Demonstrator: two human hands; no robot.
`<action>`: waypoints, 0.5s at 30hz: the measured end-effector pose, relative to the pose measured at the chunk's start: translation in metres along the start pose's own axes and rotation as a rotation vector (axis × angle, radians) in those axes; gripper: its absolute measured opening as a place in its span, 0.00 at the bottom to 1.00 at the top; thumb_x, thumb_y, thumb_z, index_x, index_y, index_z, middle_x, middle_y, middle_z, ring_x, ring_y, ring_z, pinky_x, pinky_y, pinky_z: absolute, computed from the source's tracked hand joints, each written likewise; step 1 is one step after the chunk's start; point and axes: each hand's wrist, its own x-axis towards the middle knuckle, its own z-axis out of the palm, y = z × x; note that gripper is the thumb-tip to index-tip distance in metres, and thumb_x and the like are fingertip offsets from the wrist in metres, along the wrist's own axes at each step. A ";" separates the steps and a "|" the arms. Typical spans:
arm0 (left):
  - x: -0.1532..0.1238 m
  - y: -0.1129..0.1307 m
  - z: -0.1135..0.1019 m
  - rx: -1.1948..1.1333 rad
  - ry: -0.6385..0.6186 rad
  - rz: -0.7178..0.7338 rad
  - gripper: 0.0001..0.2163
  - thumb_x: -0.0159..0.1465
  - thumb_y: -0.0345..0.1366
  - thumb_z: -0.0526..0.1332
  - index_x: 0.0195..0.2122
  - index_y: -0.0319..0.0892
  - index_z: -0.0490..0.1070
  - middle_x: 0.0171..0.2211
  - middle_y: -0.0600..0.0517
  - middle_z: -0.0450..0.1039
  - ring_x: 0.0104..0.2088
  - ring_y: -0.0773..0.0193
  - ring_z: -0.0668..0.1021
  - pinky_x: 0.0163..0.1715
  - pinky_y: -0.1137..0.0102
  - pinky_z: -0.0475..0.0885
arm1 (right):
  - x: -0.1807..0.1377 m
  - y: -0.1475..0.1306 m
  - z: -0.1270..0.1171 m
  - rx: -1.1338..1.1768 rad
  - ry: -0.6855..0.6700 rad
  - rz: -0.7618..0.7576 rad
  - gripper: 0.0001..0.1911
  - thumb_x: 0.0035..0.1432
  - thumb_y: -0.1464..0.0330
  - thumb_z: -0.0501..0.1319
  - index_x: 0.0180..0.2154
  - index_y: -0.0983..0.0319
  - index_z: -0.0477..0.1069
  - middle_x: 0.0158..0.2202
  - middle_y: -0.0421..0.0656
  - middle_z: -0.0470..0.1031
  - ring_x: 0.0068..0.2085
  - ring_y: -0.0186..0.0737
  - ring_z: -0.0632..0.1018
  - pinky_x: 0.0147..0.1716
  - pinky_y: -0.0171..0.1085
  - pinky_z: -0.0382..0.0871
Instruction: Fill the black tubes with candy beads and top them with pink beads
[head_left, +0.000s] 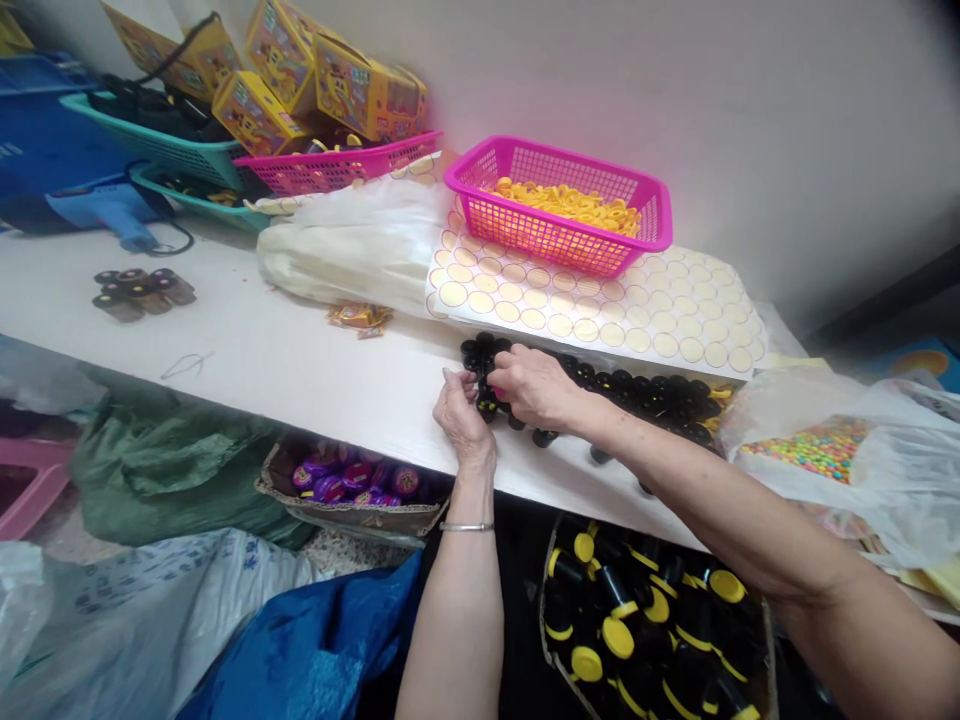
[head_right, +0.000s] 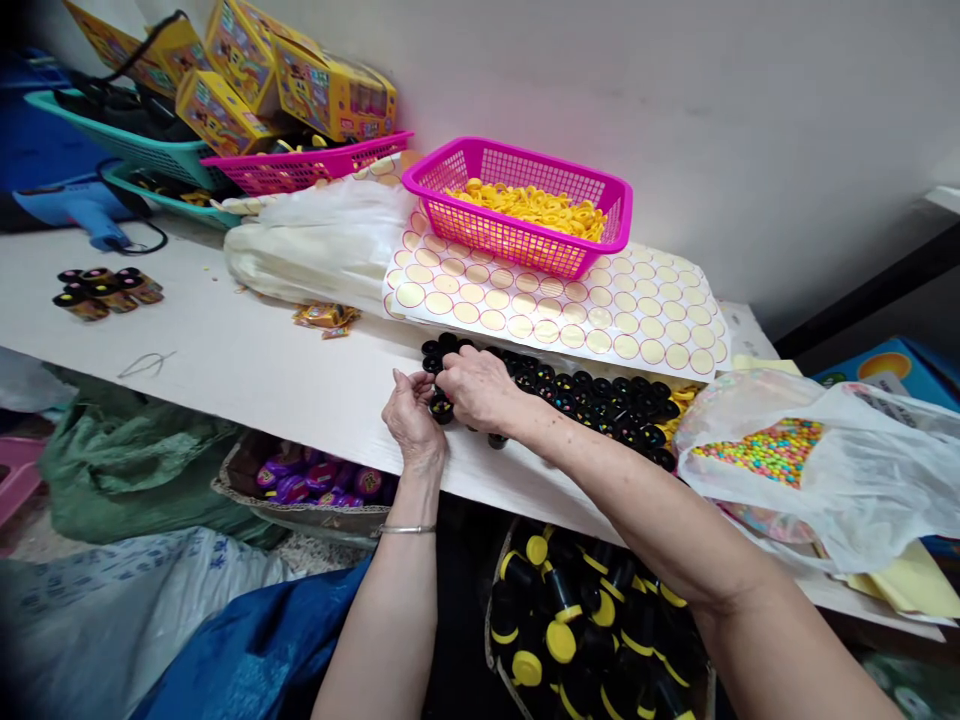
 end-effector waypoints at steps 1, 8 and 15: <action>0.000 0.001 0.000 0.007 0.007 0.008 0.24 0.60 0.55 0.54 0.30 0.36 0.74 0.29 0.49 0.73 0.30 0.66 0.73 0.33 0.70 0.66 | -0.008 0.005 -0.002 0.119 0.062 0.030 0.09 0.55 0.74 0.55 0.33 0.64 0.74 0.36 0.46 0.72 0.39 0.40 0.69 0.34 0.38 0.59; 0.004 0.001 0.001 0.082 -0.002 0.045 0.22 0.60 0.53 0.52 0.28 0.37 0.72 0.28 0.49 0.73 0.28 0.67 0.72 0.31 0.70 0.67 | -0.163 0.058 -0.013 0.790 0.581 0.528 0.11 0.52 0.64 0.63 0.39 0.60 0.74 0.34 0.42 0.76 0.35 0.37 0.74 0.35 0.37 0.66; 0.005 0.000 0.014 0.062 0.059 0.109 0.18 0.60 0.48 0.53 0.26 0.38 0.69 0.25 0.50 0.71 0.26 0.66 0.72 0.27 0.69 0.67 | -0.318 0.153 -0.016 0.092 0.447 1.102 0.09 0.50 0.64 0.59 0.32 0.62 0.74 0.30 0.44 0.75 0.32 0.39 0.73 0.32 0.36 0.63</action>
